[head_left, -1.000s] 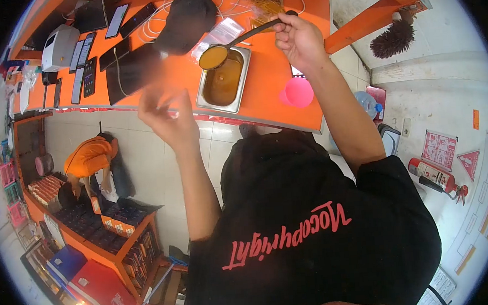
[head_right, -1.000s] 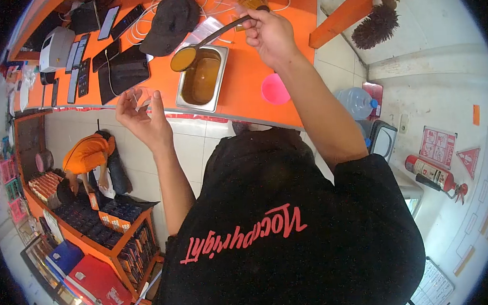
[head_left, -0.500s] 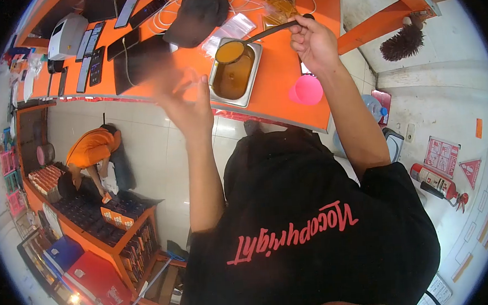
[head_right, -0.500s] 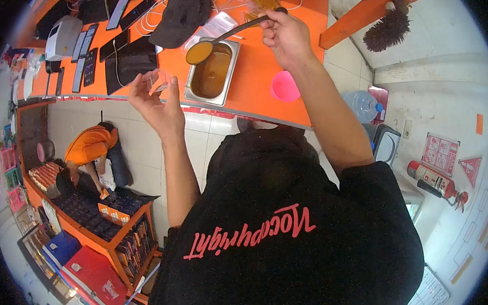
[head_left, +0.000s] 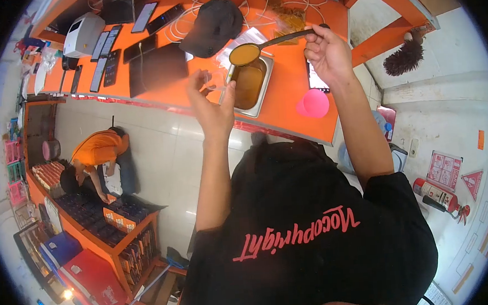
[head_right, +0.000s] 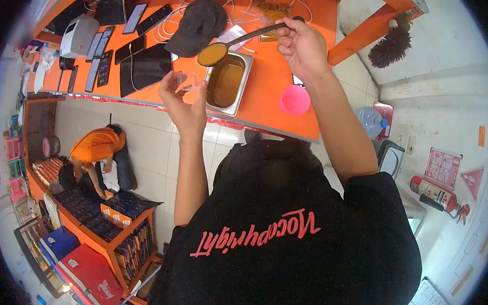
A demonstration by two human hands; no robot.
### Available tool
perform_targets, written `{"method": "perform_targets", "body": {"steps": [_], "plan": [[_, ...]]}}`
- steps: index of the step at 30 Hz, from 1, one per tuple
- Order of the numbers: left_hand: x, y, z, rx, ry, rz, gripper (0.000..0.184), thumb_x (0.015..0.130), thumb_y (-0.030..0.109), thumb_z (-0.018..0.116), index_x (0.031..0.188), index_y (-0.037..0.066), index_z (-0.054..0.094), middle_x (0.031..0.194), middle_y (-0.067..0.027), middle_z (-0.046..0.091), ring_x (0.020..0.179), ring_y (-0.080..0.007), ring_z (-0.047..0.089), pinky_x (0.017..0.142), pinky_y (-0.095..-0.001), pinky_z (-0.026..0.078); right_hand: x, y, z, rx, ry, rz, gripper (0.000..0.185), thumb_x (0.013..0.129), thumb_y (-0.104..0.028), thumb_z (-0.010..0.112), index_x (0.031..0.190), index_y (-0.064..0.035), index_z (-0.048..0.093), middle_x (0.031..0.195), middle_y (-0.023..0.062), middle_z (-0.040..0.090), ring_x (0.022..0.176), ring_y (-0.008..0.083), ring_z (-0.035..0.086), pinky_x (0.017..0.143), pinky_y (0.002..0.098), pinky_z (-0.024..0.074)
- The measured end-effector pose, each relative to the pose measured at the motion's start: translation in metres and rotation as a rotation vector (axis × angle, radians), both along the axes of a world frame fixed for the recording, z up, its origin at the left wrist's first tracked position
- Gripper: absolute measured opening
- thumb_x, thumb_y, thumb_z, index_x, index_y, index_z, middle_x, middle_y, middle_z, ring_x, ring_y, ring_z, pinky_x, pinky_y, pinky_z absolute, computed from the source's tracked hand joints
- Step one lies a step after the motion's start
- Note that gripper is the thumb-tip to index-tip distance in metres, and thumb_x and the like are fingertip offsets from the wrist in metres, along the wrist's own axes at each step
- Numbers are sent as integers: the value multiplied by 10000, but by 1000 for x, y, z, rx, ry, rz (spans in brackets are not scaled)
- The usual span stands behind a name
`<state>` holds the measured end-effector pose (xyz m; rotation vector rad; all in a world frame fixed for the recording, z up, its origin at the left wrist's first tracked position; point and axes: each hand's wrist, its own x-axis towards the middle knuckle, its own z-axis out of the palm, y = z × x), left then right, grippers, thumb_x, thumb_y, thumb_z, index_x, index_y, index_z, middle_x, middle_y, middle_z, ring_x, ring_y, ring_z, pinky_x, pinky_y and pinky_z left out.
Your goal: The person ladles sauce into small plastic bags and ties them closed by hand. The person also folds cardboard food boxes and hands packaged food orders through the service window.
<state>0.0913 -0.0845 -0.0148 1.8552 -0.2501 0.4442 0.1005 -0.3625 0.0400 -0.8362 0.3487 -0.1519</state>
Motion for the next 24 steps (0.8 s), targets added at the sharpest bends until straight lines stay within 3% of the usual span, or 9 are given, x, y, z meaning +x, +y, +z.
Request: {"method": "perform_targets", "body": {"steps": [24], "plan": [[1,1,3,25,-10,-13,703,845,79,822,1390,16,382,1315,-165,522,1195,-247,568,939,-360,513,3,0,9,12,18,13,139,1007,-129,553,1007,5,587,789,50,583,612,98,474,506,234,369]]}}
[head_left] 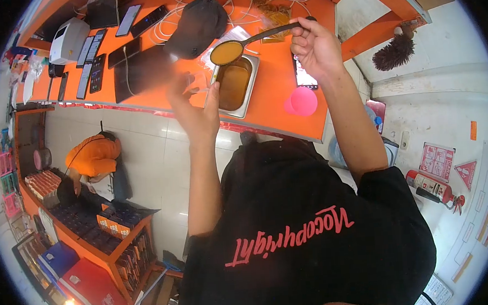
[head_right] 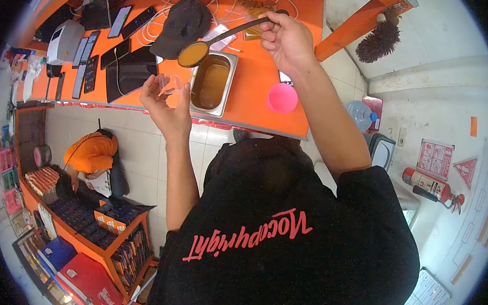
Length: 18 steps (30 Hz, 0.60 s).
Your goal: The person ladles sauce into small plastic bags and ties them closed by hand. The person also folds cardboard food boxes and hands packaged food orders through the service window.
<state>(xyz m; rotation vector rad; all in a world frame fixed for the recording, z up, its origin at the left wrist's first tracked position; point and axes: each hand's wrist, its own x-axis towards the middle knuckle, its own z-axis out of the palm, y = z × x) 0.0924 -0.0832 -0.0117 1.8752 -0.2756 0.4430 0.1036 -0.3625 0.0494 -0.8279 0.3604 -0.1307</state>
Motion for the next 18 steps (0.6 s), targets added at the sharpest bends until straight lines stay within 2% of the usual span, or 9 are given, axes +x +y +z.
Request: {"method": "perform_targets", "body": {"steps": [18], "plan": [[0,-2,0,-17,-18,-17,692,848,49,808,1388,14,377,1296,-164,528,1181,-240,585,912,-342,533,-1,-2,-5,20,-20,21,117,1002,-128,558,967,-17,564,803,65,598,610,104,463,510,245,374]]}}
